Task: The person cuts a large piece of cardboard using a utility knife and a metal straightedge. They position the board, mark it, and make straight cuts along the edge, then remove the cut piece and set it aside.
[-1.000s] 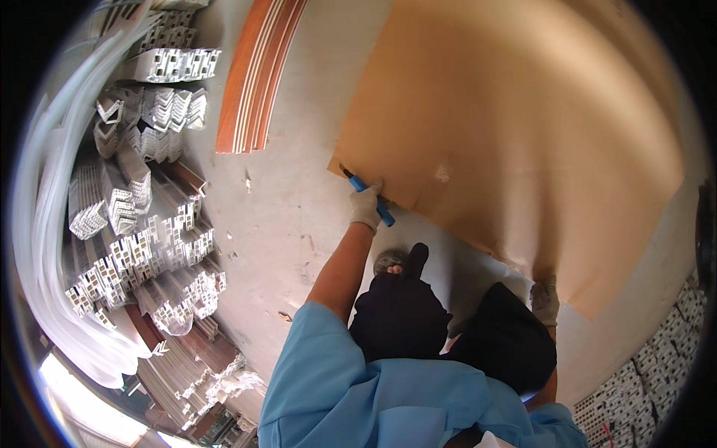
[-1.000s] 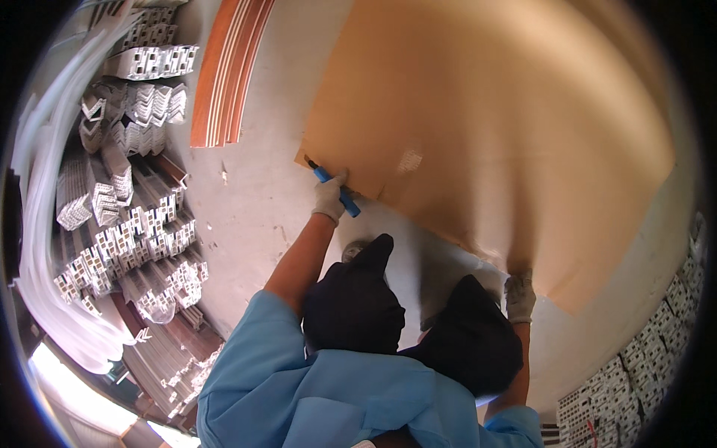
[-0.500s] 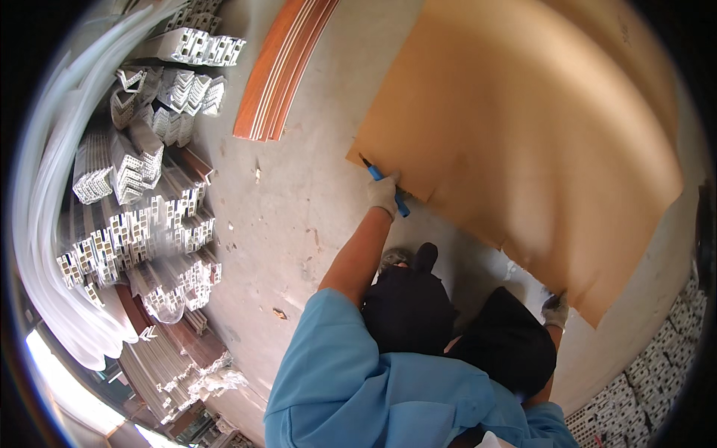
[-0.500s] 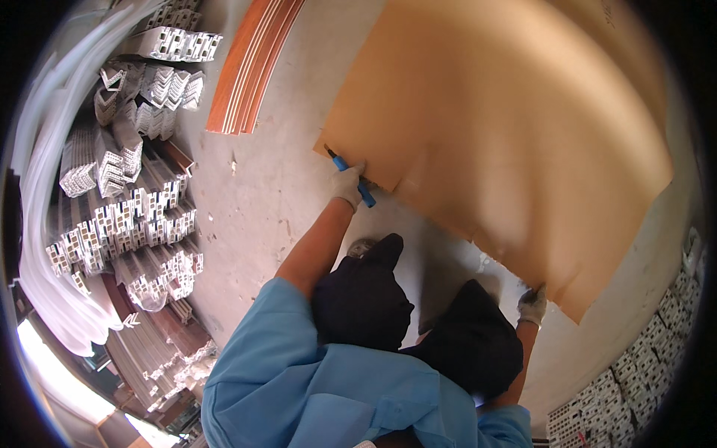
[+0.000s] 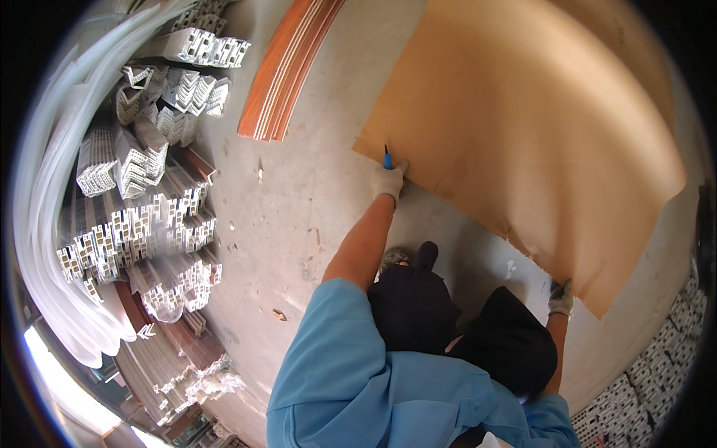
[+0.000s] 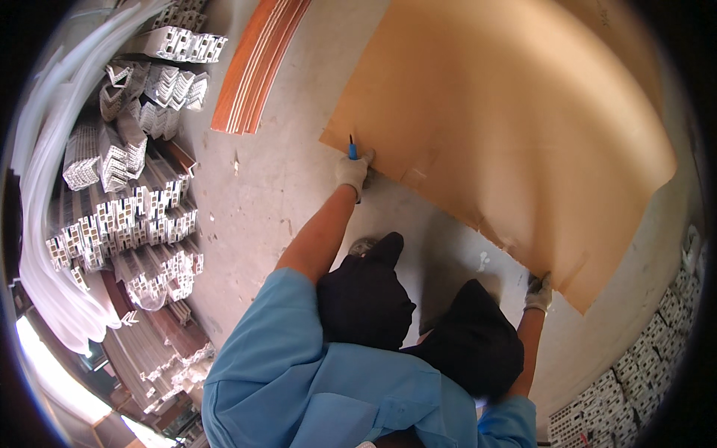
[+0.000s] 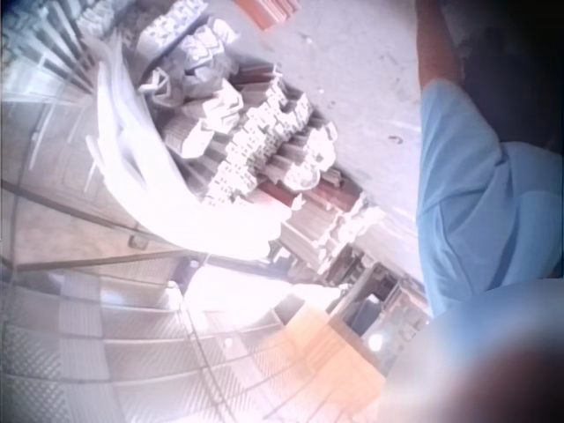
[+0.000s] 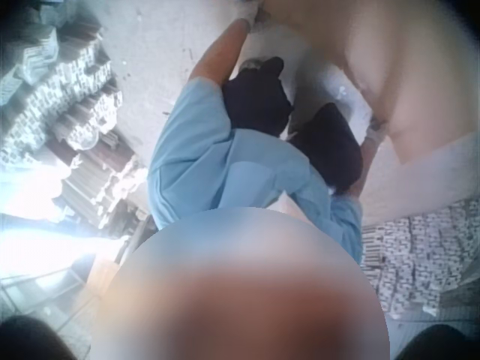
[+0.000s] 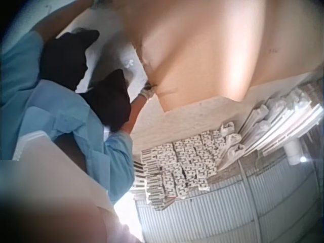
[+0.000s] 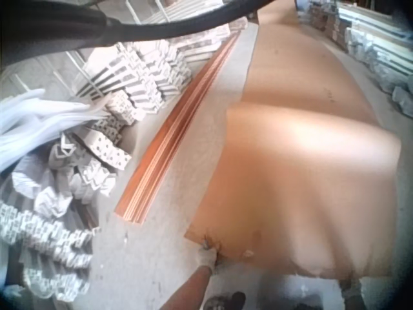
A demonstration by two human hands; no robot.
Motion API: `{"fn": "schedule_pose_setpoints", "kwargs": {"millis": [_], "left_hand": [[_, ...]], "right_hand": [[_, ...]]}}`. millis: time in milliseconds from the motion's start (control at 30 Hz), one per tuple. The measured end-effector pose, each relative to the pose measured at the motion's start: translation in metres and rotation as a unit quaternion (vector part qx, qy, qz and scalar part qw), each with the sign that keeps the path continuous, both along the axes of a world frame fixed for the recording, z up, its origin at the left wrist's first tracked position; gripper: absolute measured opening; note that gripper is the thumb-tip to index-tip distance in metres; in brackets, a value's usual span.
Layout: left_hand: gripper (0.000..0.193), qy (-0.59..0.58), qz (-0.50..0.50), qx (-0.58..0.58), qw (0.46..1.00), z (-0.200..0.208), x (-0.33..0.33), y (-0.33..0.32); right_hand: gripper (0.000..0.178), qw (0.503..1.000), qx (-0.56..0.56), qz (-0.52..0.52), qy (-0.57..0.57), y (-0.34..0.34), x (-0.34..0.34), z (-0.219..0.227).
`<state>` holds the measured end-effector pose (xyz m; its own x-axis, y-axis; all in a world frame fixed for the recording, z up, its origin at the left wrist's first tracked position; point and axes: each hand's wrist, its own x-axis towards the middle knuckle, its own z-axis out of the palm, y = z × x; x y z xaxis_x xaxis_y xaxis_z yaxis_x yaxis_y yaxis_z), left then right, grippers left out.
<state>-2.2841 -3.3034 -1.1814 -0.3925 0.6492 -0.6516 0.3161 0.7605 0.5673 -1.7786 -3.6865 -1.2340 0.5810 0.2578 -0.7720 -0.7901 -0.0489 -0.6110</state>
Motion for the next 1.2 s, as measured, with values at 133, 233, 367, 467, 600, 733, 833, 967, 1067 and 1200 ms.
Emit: {"fn": "schedule_pose_setpoints", "kwargs": {"millis": [133, 233, 367, 467, 600, 733, 833, 967, 1067, 1200], "left_hand": [[0.045, 0.150, -0.076, 0.007, 0.986, 0.009, 0.002, -0.002], [0.047, 0.122, -0.084, 0.025, 0.989, 0.016, 0.007, 0.009], [0.046, 0.093, -0.127, 0.069, 0.985, 0.018, 0.010, 0.020], [0.045, 0.151, -0.221, 0.080, 0.960, 0.010, 0.009, 0.015], [0.039, 0.127, -0.168, 0.132, 0.969, -0.006, 0.015, 0.004], [0.041, 0.131, -0.171, 0.097, 0.972, -0.022, 0.032, 0.005], [0.019, -0.192, -0.060, 0.145, 0.969, -0.038, 0.061, 0.001], [0.040, -0.145, -0.123, 0.128, 0.973, -0.051, 0.117, -0.019], [0.040, -0.062, -0.206, 0.094, 0.972, -0.048, 0.135, -0.046], [0.039, 0.072, -0.283, 0.130, 0.948, -0.044, 0.122, -0.095]], "right_hand": [[0.033, 1.000, -0.005, -0.018, -0.025, 0.004, -0.002, 0.000], [0.031, 0.998, -0.010, 0.039, -0.039, 0.009, 0.003, -0.003], [0.030, 0.998, -0.003, 0.037, -0.046, 0.007, 0.007, -0.009], [0.030, 0.999, -0.015, 0.004, -0.044, -0.001, -0.001, -0.007], [0.030, 0.996, -0.029, -0.012, -0.081, -0.002, -0.013, -0.001], [0.037, 0.985, 0.040, 0.141, -0.092, 0.034, -0.006, -0.008], [0.023, 0.889, -0.254, 0.241, -0.296, 0.067, 0.020, -0.018], [0.022, 0.974, -0.140, -0.105, -0.146, 0.068, 0.061, 0.004], [0.020, 0.966, -0.212, -0.068, -0.136, 0.055, 0.079, 0.039], [0.020, 0.961, -0.231, -0.037, -0.147, 0.040, 0.085, 0.063]]}}
